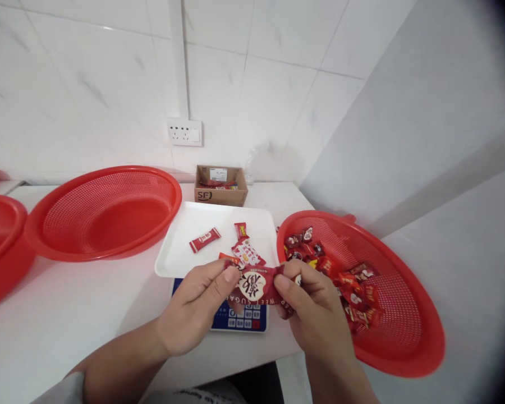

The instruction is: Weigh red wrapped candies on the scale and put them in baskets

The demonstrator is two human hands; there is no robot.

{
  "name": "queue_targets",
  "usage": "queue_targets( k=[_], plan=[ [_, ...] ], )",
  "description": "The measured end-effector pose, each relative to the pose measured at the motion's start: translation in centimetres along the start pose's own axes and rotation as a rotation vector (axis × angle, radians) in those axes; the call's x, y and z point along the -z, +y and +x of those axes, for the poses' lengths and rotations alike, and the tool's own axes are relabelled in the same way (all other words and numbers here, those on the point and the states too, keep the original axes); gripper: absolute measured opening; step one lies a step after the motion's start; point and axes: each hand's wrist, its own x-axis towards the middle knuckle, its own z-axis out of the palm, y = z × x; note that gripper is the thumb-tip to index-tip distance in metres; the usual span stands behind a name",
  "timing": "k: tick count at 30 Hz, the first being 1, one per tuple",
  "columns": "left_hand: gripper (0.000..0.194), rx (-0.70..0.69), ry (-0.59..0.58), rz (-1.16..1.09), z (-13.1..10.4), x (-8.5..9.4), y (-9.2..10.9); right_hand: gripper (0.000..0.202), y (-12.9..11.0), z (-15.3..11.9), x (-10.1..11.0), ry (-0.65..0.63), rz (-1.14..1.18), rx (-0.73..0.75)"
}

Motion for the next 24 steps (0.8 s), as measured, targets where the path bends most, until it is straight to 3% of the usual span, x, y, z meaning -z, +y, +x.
queue_targets(
  k=[5, 10, 15, 19, 24],
  plan=[
    [0.042, -0.036, 0.000, 0.093, 0.3, 0.2, -0.1, 0.035, 0.3, 0.5, -0.2, 0.011, 0.071, -0.062],
    [0.038, -0.125, 0.283, 0.538, 2.4, 2.2, -1.0, 0.026, 1.2, 1.0, 0.6, 0.164, 0.113, -0.001],
    [0.033, -0.185, 0.281, 0.988, 4.7, 4.4, -3.0, 0.042, 2.1, 0.7, 0.9, 0.223, 0.217, -0.042],
    [0.029, -0.133, 0.286, 1.267, 5.8, 5.1, -4.5, 0.047, 2.7, 0.5, 1.2, 0.160, 0.078, -0.083],
    [0.020, -0.149, 0.436, 1.321, 5.7, 5.3, -4.8, 0.044, 3.2, 0.7, 1.5, 0.177, -0.112, -0.078]
  ],
)
